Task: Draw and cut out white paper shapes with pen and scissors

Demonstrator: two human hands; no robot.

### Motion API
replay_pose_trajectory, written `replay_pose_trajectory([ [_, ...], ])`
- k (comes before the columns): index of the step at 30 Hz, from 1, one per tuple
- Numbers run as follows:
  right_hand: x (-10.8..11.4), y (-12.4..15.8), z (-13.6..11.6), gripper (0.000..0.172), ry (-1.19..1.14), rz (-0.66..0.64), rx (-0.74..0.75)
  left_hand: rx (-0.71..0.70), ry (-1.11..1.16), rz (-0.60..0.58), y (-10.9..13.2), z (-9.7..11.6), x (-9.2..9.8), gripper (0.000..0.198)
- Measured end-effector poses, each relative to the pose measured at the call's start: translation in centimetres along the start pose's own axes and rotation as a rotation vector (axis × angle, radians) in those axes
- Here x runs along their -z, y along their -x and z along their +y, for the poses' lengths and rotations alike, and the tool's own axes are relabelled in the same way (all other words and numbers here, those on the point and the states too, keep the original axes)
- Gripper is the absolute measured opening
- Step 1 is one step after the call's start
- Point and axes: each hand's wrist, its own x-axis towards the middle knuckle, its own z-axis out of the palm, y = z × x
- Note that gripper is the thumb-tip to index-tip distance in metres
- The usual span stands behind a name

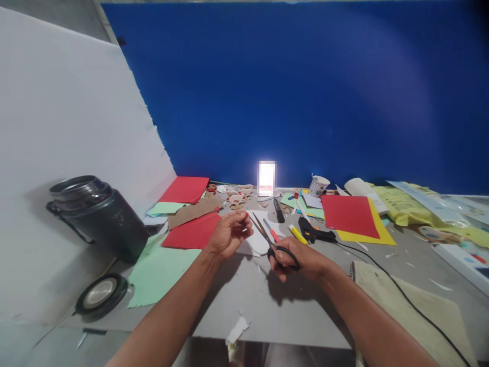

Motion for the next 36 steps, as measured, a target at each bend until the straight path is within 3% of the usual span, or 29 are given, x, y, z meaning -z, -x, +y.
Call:
replay_pose_trajectory([
  [10,-0.1,0.0,0.0,0.043,0.014,0.022,-0.005,-0.016,-0.023,-0.009,0.0,0.0,0.0,0.021],
  [16,-0.3,-0.1,-0.3,0.035,-0.045,0.044,-0.047,-0.124,-0.25,-0.034,-0.1,-0.1,0.2,0.027],
  [21,-0.1,-0.1,-0.3,0.03,-0.086,0.038,-0.079,-0.187,-0.421,-0.145,0.0,0.6,0.3,0.027],
  [29,-0.2,0.1,-0.5,0.029,-0.071,-0.011,-0.068,-0.127,-0.28,-0.072,-0.3,1.2,0.9,0.03],
  [36,0.0,0.1,0.1,0.034,-0.057,-0.022,-0.049,-0.111,-0.218,-0.098,-0.1,1.2,0.8,0.028],
])
